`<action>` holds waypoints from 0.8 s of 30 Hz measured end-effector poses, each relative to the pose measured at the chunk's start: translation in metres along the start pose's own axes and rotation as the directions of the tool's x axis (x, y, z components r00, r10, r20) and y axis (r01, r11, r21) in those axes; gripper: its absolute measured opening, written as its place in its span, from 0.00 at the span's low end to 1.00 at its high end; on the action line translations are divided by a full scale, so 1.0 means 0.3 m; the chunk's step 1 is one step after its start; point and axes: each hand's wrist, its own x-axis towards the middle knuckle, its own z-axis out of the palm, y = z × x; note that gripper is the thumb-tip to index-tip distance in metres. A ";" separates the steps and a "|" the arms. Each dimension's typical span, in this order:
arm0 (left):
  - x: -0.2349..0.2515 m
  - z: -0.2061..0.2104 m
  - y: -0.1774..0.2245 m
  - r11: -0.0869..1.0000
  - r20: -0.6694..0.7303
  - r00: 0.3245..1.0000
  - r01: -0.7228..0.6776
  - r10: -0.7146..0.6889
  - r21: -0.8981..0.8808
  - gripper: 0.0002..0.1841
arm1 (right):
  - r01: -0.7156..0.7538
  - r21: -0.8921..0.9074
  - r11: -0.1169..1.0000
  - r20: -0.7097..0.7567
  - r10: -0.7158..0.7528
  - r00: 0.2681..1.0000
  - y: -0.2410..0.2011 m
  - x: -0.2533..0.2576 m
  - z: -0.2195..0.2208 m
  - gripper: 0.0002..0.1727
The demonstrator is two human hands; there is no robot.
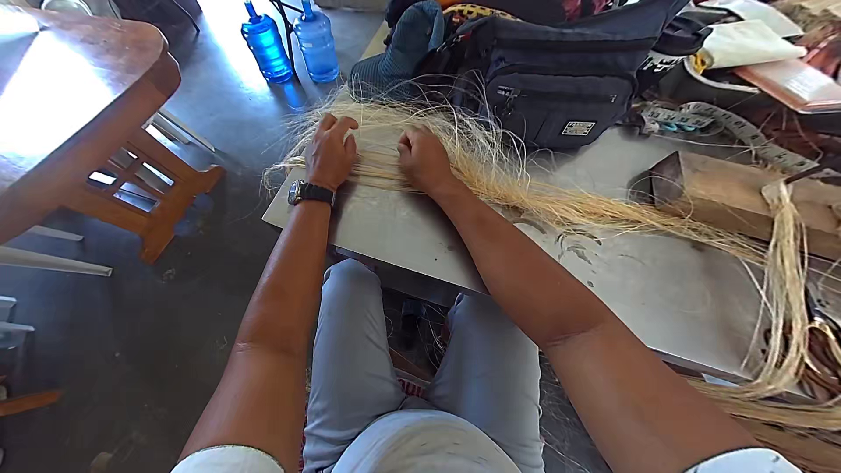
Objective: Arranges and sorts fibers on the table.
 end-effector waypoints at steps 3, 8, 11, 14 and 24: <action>-0.003 -0.014 0.005 0.999 -0.062 0.997 0.036 -0.036 0.010 0.16 | 0.006 0.085 0.996 -0.075 0.000 0.997 0.017 -0.003 -0.003 0.11; -0.001 0.011 -0.005 0.995 0.089 0.995 -0.060 0.053 0.076 0.14 | 0.109 0.142 0.984 -0.203 -0.079 0.976 0.028 -0.008 -0.002 0.15; 0.001 0.010 -0.001 0.995 0.132 0.991 -0.034 0.022 0.089 0.13 | 0.150 0.090 0.985 -0.285 -0.119 0.951 0.018 -0.011 -0.004 0.15; 0.004 0.007 0.004 0.996 0.140 0.990 -0.018 0.005 0.087 0.11 | 0.170 0.001 0.986 -0.264 -0.163 0.950 0.013 -0.013 -0.004 0.14; -0.001 -0.007 0.014 1.000 -0.064 0.998 0.004 -0.005 -0.016 0.13 | 0.110 -0.026 0.994 -0.070 -0.112 0.991 0.013 -0.006 0.003 0.11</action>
